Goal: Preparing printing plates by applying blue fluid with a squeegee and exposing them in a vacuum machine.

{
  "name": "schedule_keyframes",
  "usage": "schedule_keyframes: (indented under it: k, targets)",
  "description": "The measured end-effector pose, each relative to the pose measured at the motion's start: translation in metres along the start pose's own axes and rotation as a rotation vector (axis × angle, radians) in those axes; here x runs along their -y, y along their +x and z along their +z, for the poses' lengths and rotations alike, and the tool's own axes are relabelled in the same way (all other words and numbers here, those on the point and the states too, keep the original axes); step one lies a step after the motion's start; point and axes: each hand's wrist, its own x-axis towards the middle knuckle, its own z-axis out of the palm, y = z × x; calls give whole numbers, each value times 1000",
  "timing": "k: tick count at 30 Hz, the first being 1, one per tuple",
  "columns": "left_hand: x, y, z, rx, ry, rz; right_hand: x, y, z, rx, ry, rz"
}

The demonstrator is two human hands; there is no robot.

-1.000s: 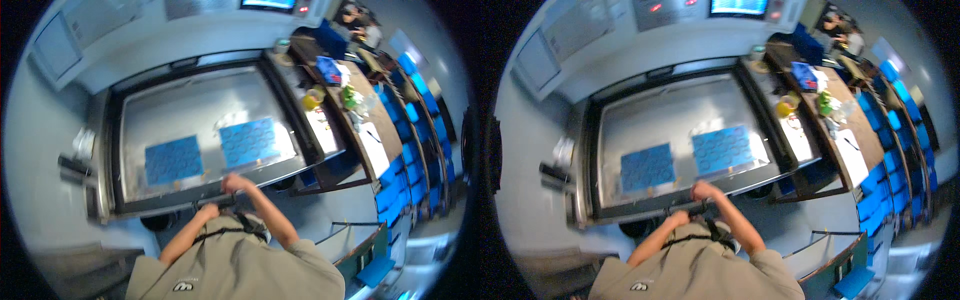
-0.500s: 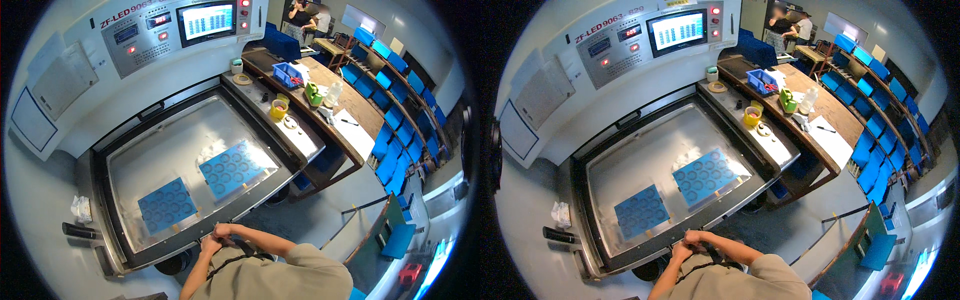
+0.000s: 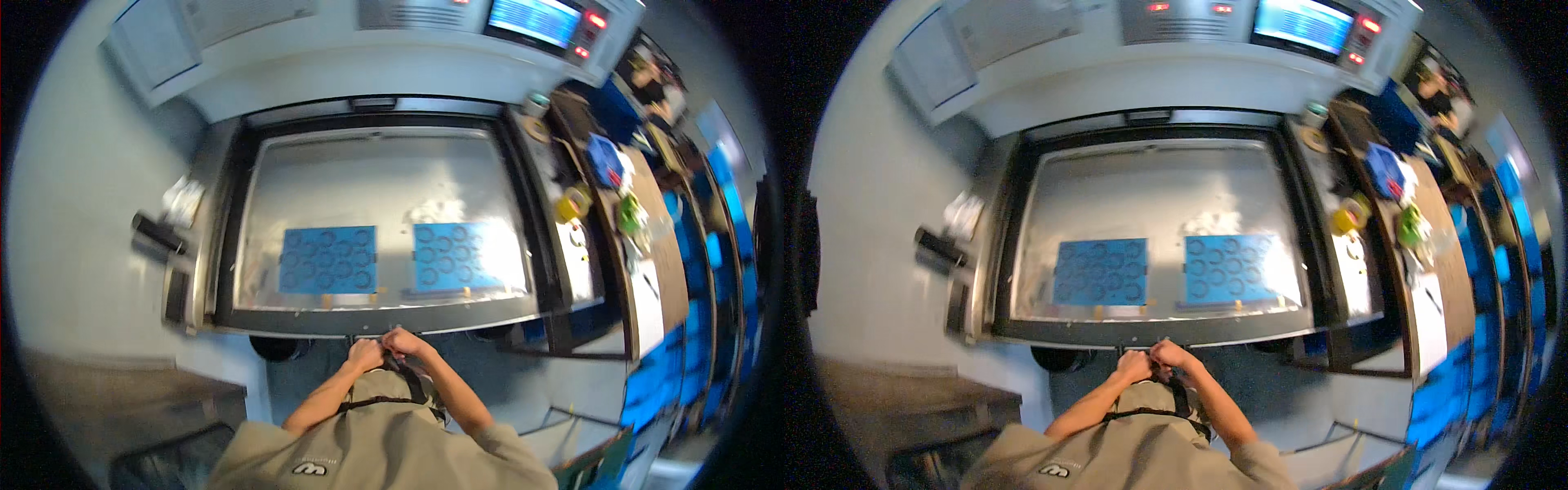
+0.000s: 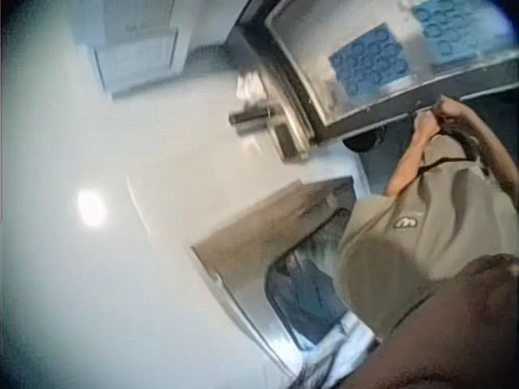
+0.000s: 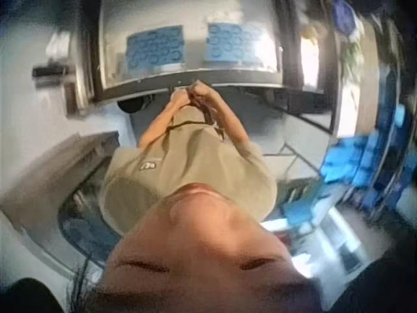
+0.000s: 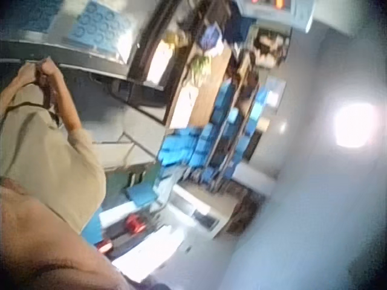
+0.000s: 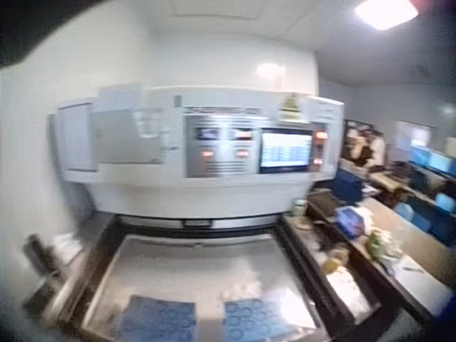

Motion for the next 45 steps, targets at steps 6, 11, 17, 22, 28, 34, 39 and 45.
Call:
schedule_keyframes:
  k: [6, 11, 17, 22, 28, 34, 39, 45]
  targets:
    - [1, -5, -1, -18, -16, 9, 9, -7, 11, -122, 158, 144]
    - [-2, -8, -10, -12, -61, -53, 11, -4, 9, -82, 199, 69]
    - [-7, -8, -18, 22, -109, -97, 15, -7, 8, -77, 230, 101]
    - [-5, -5, -10, 56, -58, -73, 24, -14, 8, -24, 249, 90]
    - [-6, -3, -13, 112, 27, -61, 21, -15, 9, -101, 294, 61]
    - [3, 3, 2, 121, -16, -24, 14, -12, 7, -85, 377, 70]
    - [-3, 5, -3, 110, 10, -27, 9, -9, 5, -74, 363, 37]
    - [2, 11, 17, 70, -11, -23, 9, -8, 3, -30, 396, 13]
